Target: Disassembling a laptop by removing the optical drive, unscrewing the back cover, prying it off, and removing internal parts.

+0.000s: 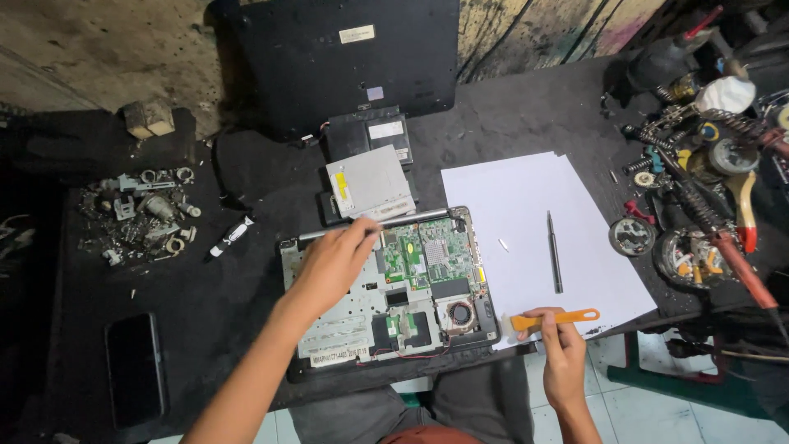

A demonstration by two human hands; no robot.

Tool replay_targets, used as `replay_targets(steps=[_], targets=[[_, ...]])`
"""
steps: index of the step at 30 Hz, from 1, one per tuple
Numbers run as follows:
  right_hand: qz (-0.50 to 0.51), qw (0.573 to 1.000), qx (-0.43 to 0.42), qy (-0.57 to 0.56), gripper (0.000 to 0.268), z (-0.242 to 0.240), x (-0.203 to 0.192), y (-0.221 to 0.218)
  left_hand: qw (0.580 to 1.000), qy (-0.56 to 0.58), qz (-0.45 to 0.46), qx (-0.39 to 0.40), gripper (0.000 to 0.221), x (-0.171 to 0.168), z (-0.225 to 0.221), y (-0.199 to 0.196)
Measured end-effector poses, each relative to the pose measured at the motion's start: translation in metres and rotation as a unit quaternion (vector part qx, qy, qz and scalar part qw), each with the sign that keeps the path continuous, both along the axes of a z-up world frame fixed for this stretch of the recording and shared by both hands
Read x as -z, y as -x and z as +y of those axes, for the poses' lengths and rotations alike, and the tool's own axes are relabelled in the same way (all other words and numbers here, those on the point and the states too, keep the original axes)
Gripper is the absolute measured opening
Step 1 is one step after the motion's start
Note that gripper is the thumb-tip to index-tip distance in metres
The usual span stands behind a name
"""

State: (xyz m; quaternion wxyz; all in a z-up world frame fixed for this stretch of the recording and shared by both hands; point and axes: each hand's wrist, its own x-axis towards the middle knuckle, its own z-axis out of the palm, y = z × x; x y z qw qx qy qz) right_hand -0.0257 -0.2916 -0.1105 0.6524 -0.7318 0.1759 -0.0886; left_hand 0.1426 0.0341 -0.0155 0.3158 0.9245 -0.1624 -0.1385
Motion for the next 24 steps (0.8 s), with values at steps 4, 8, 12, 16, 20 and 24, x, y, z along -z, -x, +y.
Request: replay_targets(steps=[4,8,12,16,20,24], targets=[[0.005,1.0,0.005,0.022,0.041,0.001,0.001,-0.001,0.993,-0.091,0.071,-0.005,0.026,-0.016,0.032,0.03],[-0.005,1.0,0.0,0.031,0.041,0.001,0.001,0.0,0.988,-0.085,0.124,0.046,0.033,-0.016,0.051,0.055],[-0.006,0.999,-0.005,0.033,0.041,0.002,-0.001,0.0,0.983,-0.104,0.083,0.13,0.021,0.003,0.056,0.07],[-0.006,0.999,-0.005,0.033,0.042,0.002,-0.002,0.001,0.954,-0.106,0.174,0.219,0.022,-0.022,0.026,0.071],[-0.001,0.999,-0.004,0.035,0.042,0.002,-0.002,0.0,0.961,-0.065,0.206,0.171,0.056,-0.036,-0.01,0.067],[-0.001,0.999,-0.008,0.035,0.042,0.003,-0.005,0.0,0.974,-0.073,0.126,0.175,0.069,-0.039,-0.024,0.055]])
